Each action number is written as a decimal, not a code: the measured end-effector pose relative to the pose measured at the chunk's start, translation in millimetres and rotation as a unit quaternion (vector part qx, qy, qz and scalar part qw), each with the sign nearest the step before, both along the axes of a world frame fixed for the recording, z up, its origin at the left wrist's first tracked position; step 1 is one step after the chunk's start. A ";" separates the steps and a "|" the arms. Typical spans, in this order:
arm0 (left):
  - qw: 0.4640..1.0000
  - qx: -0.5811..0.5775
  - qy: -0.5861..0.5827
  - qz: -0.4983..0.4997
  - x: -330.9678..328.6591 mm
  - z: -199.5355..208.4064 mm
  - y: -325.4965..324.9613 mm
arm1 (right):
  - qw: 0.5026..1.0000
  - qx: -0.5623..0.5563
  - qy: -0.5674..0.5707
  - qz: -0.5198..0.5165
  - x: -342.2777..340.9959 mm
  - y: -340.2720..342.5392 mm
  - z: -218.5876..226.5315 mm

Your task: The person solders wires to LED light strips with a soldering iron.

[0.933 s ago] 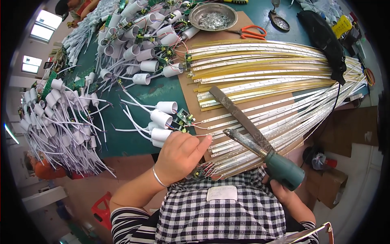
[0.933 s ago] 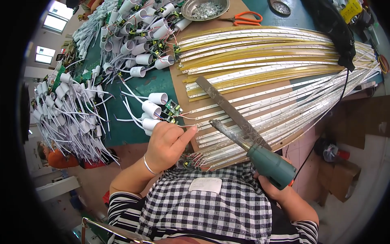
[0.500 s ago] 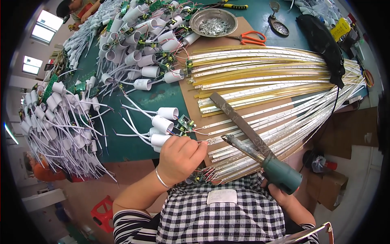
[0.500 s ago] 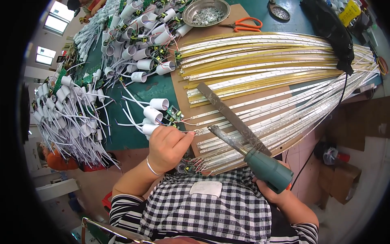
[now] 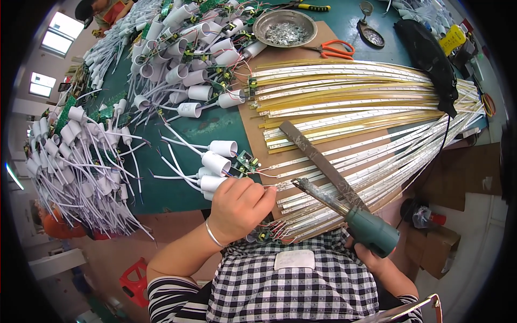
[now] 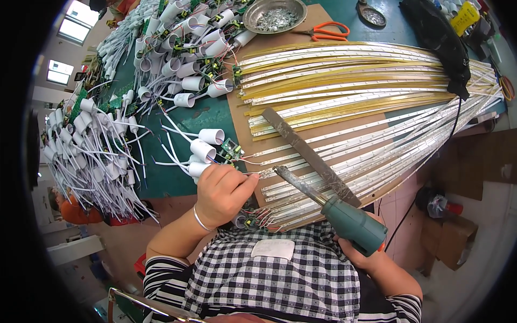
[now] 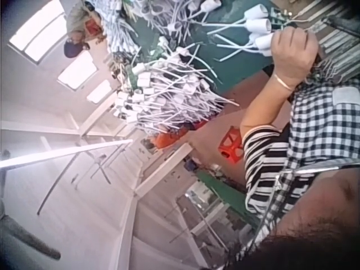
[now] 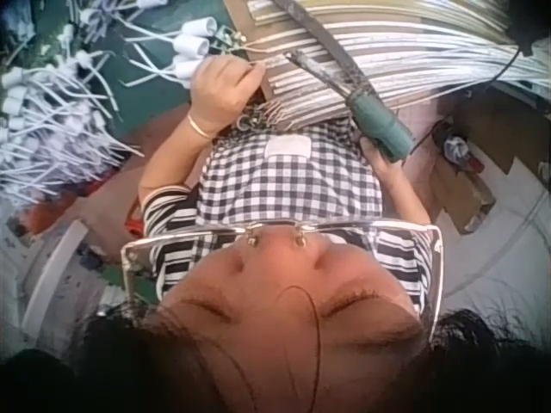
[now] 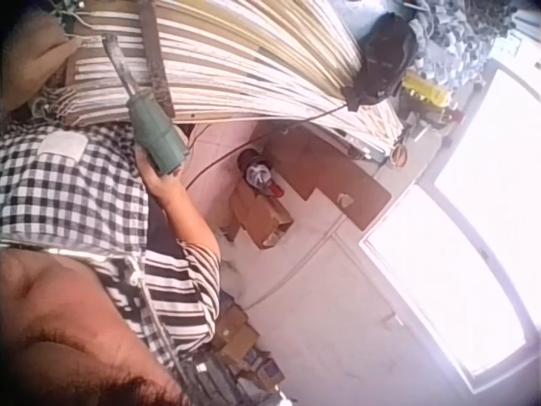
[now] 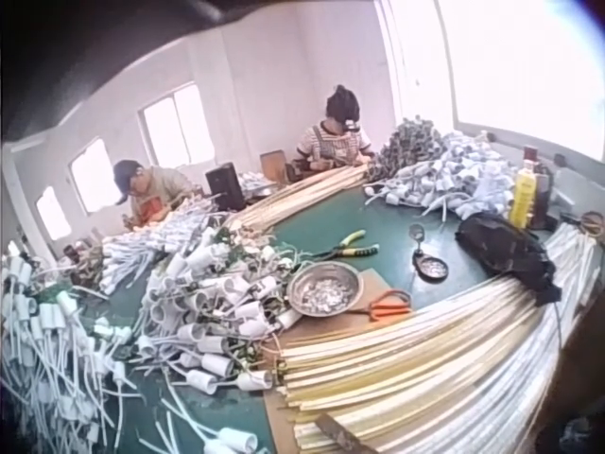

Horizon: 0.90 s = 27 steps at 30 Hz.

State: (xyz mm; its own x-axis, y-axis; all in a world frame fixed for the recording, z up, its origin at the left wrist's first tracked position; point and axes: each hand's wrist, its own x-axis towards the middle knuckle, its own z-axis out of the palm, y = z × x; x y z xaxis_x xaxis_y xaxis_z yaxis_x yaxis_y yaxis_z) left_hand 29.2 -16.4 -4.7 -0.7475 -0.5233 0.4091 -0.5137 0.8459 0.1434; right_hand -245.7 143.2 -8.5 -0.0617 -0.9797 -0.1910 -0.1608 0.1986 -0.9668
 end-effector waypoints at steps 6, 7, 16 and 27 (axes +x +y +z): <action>0.999 0.013 -0.029 0.003 -1.3 4.2 -0.5 | 0.999 0.007 0.011 0.044 -4.1 -2.3 1.8; 1.000 0.013 -0.028 0.003 -1.5 4.3 -0.6 | 0.999 0.013 0.001 0.045 -3.5 -1.4 0.4; 0.999 0.027 -0.046 -0.001 -2.1 4.3 -0.7 | 0.973 -0.131 0.160 0.101 9.2 -19.4 -1.4; 0.999 0.032 -0.023 -0.010 -2.1 1.5 -2.2 | 0.972 -0.105 0.177 0.114 13.6 -22.1 3.8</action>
State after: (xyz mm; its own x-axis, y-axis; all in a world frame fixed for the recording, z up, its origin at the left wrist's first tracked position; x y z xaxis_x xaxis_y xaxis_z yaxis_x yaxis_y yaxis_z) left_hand 27.0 -18.6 -3.2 -0.7754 -0.5320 0.3401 -0.5038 0.8460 0.1747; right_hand -232.0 121.1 -4.6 0.1367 -0.9906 0.0091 -0.5079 -0.0780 -0.8579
